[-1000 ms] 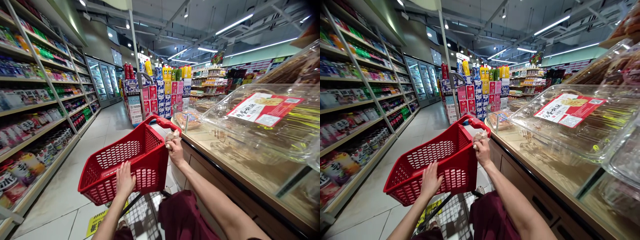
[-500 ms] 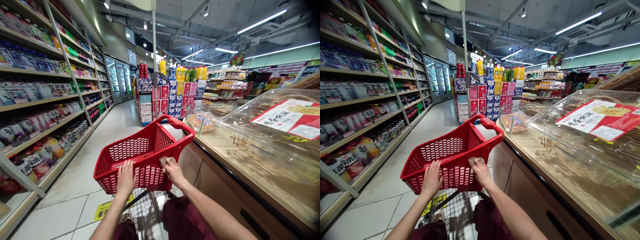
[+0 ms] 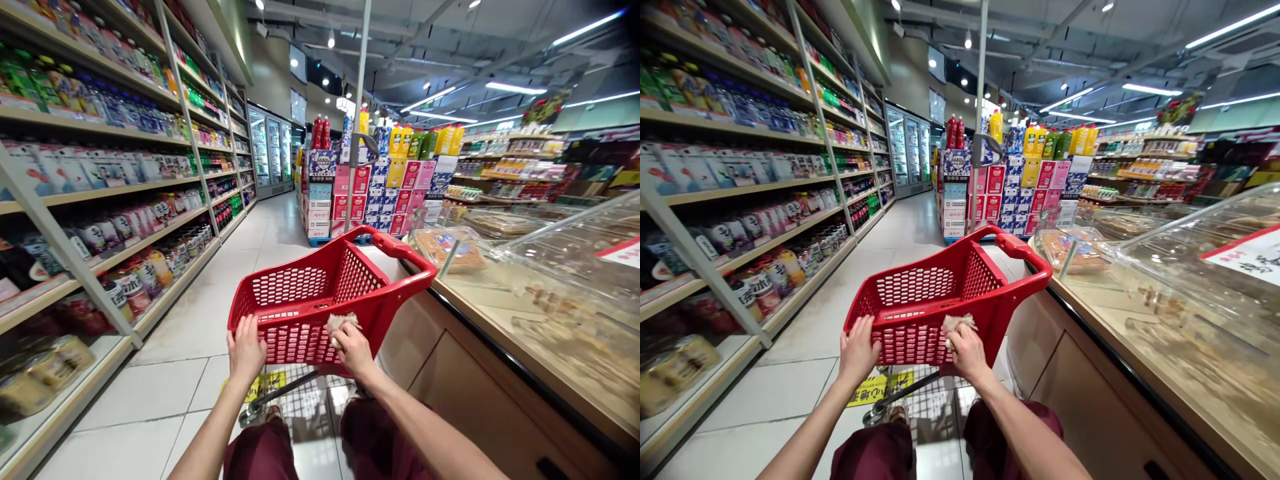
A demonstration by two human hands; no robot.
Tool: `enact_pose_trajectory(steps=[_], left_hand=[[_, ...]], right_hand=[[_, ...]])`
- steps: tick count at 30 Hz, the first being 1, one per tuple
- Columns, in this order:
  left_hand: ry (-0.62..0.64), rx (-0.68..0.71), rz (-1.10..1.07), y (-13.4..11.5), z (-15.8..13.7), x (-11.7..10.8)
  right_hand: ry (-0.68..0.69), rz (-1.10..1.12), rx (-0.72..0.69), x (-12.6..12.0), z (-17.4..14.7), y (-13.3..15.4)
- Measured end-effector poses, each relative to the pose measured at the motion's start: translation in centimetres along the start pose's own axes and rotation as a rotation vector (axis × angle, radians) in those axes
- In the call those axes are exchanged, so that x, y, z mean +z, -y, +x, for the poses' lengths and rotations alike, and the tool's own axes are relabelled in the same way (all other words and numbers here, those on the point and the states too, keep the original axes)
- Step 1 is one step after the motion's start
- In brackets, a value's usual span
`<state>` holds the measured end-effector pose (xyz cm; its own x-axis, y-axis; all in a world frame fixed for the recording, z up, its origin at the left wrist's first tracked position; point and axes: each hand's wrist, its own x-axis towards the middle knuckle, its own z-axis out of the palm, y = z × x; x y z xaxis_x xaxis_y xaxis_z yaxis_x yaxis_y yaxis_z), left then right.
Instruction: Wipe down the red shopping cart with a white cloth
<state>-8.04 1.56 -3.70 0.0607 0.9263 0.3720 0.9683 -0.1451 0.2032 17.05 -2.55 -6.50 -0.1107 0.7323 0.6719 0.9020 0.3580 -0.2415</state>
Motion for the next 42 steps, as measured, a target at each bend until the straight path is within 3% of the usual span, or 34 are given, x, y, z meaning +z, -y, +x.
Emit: enact_pose_trajectory(steps=[2, 5, 9, 12, 16, 19, 22, 28, 33, 38, 40, 42], left_hand=[[-0.011, -0.073, -0.011, 1.1, -0.2, 0.0], [0.019, -0.036, -0.051, 2.5, -0.5, 0.0], [0.052, -0.083, -0.167, 4.1, -0.7, -0.3], [0.073, -0.159, -0.272, 5.3, -0.7, -0.5], [0.087, -0.092, -0.414, 6.8, -0.6, -0.4], [0.066, -0.05, -0.47, 7.6, -0.6, 0.1], [0.063, -0.02, -0.464, 8.0, -0.7, 0.6], [0.041, -0.061, -0.303, 6.3, -1.0, 0.3], [0.061, -0.017, -0.159, 3.8, -1.6, -0.1], [0.056, 0.06, -0.07, 0.7, -0.9, -0.3], [0.101, 0.124, -0.047, -1.0, -0.6, -0.5], [0.153, 0.163, -0.025, -2.5, -0.6, -0.7]], right_hand=[[-0.062, 0.044, -0.025, 0.1, 1.3, 1.3], [-0.074, 0.043, -0.028, 1.3, 2.1, 2.7], [0.119, -0.012, -0.144, 4.1, 1.0, 5.3], [0.145, 0.03, -0.216, 5.3, 2.7, 8.9], [0.204, 0.017, -0.208, 7.2, 6.3, 13.4], [0.39, -0.035, -0.257, 9.0, 5.5, 14.4], [0.502, -0.059, -0.295, 9.4, 3.8, 13.9], [0.235, -0.031, -0.23, 7.1, 4.0, 11.4], [0.343, -0.054, -0.2, 5.5, 1.0, 7.6], [0.03, -0.022, -0.134, 2.5, 2.4, 4.9], [0.057, -0.06, -0.137, 2.1, 2.1, 3.9], [0.184, -0.114, -0.149, 2.2, 0.9, 3.1]])
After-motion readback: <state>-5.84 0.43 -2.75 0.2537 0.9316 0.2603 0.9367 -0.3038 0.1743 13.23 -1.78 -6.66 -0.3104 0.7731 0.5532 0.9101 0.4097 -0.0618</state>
